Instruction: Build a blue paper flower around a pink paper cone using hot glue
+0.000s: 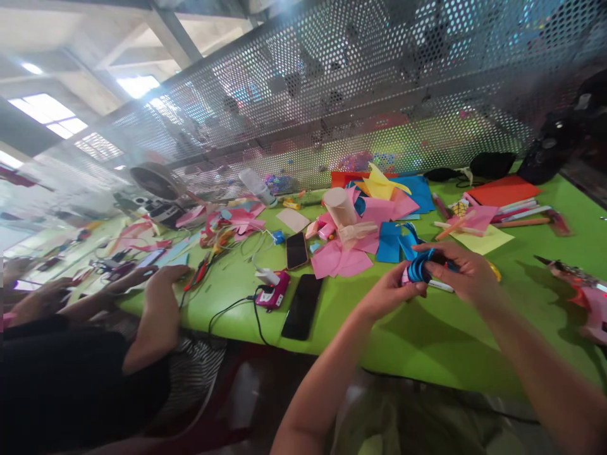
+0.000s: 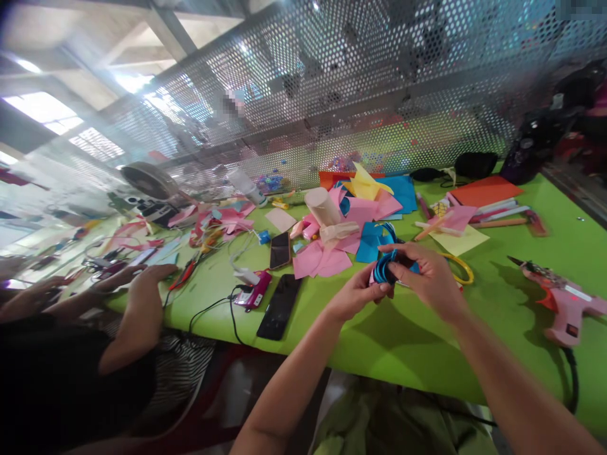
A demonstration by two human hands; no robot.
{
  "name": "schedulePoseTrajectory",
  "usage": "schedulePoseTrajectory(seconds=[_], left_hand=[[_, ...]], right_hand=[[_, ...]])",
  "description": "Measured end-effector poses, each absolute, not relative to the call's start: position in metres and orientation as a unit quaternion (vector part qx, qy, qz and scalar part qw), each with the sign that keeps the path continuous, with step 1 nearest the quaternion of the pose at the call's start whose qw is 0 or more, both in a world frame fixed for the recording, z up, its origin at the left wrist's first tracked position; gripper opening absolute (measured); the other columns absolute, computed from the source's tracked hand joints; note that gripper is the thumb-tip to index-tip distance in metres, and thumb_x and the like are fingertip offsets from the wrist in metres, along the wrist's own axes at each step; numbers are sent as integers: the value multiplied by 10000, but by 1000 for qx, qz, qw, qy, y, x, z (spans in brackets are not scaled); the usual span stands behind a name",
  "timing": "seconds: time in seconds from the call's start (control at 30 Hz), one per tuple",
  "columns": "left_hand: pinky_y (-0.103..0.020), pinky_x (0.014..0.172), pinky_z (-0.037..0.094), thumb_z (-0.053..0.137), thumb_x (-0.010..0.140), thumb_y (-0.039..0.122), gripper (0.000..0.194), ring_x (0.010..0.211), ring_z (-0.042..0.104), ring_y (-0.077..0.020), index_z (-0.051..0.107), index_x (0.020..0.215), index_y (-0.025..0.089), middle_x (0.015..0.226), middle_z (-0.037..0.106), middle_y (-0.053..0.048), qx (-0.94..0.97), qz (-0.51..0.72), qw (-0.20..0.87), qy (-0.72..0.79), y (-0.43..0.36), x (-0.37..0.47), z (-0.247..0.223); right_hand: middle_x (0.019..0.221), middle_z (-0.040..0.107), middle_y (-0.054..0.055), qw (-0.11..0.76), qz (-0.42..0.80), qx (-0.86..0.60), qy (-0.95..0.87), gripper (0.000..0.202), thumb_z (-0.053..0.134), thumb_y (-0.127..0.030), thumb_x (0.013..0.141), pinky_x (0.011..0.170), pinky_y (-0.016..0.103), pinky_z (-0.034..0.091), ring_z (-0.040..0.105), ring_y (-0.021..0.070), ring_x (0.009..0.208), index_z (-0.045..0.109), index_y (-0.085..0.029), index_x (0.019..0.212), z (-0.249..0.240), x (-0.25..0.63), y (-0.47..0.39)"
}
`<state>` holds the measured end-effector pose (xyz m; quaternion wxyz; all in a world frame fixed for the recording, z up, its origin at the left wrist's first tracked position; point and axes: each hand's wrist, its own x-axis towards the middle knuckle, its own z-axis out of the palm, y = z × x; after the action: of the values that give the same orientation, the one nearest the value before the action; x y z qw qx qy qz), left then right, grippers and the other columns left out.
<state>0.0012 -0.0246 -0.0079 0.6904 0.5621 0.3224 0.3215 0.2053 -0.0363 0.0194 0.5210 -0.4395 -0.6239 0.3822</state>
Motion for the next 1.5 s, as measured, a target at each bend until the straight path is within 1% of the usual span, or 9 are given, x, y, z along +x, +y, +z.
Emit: schedulePoseTrajectory(seconds=[0.13,0.3,0.57,0.7,0.87,1.03,1.2,1.33,1.5], left_hand=[[-257,651,392,923,753,689,693,679,529,-102,664,1121,161,812,681,-7,554,327,695,321,-24,1,-8],[-247,612,377,930,736,662,651,641,543,-99,660,1055,163,762,671,4,541,345,688,339,-25,5,-9],[-245,576,352,928,739,645,622,589,512,-83,648,1012,162,732,671,12,537,350,687,343,-24,6,-8],[-245,590,360,936,732,643,640,619,546,-94,663,1047,157,740,663,11,543,347,687,336,-25,6,-6],[-243,584,359,918,742,651,644,593,509,-87,666,1074,160,730,664,13,537,360,680,346,-25,9,-7],[-243,595,368,925,734,609,615,625,541,-98,683,1068,153,731,658,10,532,369,671,362,-25,11,-8],[-235,571,376,941,724,545,558,598,537,-93,666,1018,159,710,667,17,525,373,670,369,-26,13,-7],[-234,540,363,921,738,545,538,538,500,-79,653,1007,165,685,680,22,517,384,670,369,-25,13,-6],[-235,537,371,913,731,579,573,538,530,-88,656,1023,158,679,691,11,514,366,687,359,-24,12,-4]], right_hand=[[984,827,19,513,446,-422,-600,296,814,-431,922,754,372,623,761,240,846,846,-327,1197,10,207,-35],[924,816,20,512,479,-418,-578,330,870,-481,881,679,344,597,734,220,779,842,-305,1158,7,205,-33],[975,838,22,533,466,-419,-568,273,890,-515,861,834,398,632,765,252,897,862,-309,1037,10,205,-32],[948,829,25,543,479,-406,-558,269,889,-514,862,818,384,643,765,241,874,853,-288,1004,9,204,-31],[1009,830,25,538,488,-401,-558,320,880,-501,883,823,393,658,772,248,911,839,-312,1138,6,204,-31],[944,811,15,540,472,-406,-567,233,879,-483,886,802,383,639,747,234,866,838,-300,1024,3,203,-29],[880,786,8,550,479,-405,-552,254,907,-502,844,752,364,618,725,219,815,818,-286,943,4,200,-28],[924,800,14,545,488,-401,-551,257,896,-511,862,796,380,629,734,226,858,828,-297,987,4,201,-29],[998,819,20,538,491,-401,-556,291,887,-522,872,852,403,631,746,247,922,838,-314,1070,5,201,-30]])
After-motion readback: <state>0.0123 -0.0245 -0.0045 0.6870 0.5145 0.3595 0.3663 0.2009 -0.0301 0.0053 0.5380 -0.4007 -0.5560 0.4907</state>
